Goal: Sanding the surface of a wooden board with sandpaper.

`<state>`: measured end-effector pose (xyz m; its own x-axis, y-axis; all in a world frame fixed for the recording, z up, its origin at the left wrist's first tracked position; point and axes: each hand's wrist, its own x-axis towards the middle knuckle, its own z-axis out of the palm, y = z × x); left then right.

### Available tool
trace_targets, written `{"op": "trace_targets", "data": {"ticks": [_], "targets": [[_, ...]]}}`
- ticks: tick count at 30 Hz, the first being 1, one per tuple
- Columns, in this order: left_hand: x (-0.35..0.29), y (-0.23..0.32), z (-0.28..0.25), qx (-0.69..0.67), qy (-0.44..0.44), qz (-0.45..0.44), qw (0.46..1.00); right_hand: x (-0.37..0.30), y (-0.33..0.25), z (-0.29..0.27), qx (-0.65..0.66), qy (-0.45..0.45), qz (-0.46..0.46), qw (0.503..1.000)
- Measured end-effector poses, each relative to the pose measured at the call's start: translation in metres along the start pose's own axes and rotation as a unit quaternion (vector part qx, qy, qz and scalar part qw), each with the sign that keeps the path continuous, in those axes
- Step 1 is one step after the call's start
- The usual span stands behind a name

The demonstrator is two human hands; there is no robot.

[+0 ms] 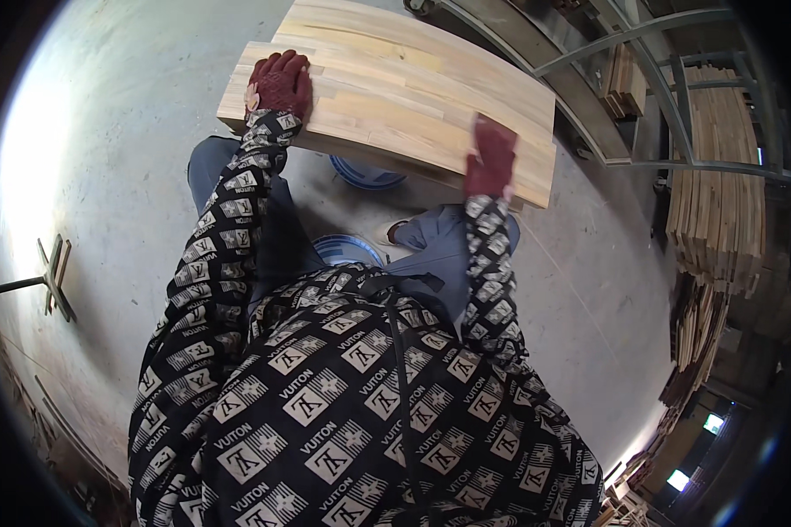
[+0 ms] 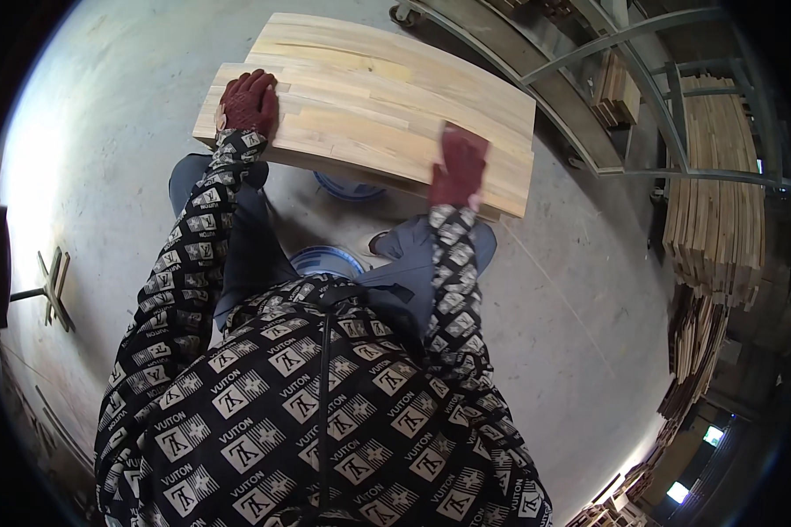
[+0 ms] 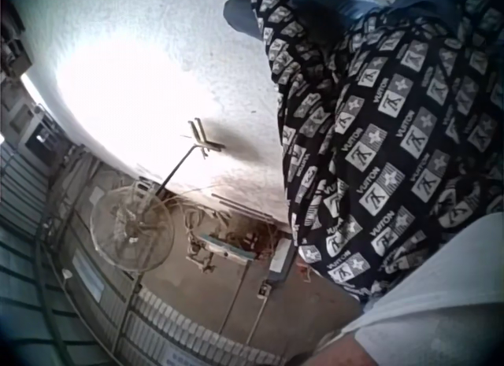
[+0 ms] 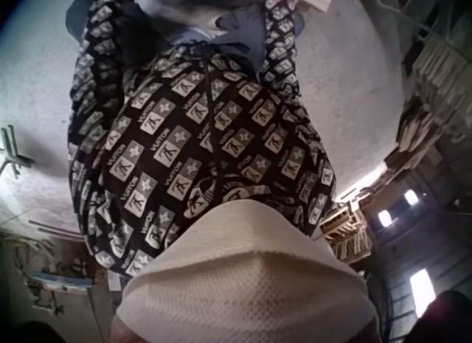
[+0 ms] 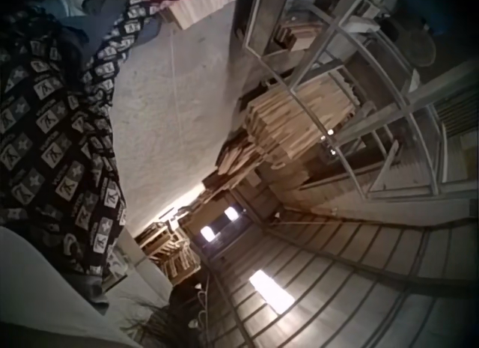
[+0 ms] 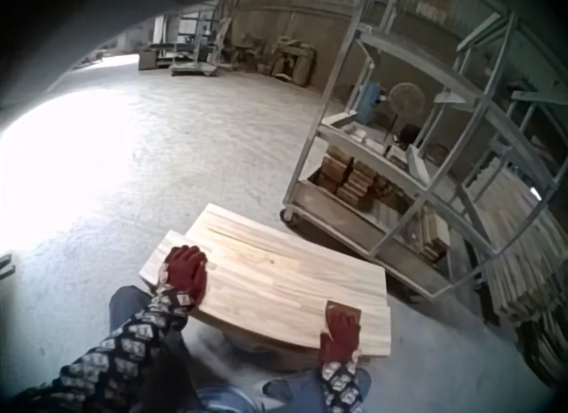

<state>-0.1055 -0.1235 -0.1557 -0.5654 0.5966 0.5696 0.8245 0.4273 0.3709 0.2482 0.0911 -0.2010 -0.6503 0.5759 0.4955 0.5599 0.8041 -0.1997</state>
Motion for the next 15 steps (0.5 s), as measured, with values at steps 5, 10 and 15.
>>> {"op": "trace_targets", "data": {"ticks": [5, 10, 15], "targets": [[-0.003, -0.01, -0.007, 0.006, -0.022, -0.009, 1.0, -0.011, 0.07, -0.051, -0.098, 0.006, 0.11, 0.989], [0.006, 0.001, 0.002, -0.006, -0.023, 0.006, 1.0, -0.022, 0.012, 0.025, 0.014, 0.116, 0.067, 0.991], [-0.011, -0.014, -0.002, 0.027, 0.002, -0.009, 1.0, 0.012, -0.159, -0.011, 0.053, -0.131, -0.041, 0.989]]}}
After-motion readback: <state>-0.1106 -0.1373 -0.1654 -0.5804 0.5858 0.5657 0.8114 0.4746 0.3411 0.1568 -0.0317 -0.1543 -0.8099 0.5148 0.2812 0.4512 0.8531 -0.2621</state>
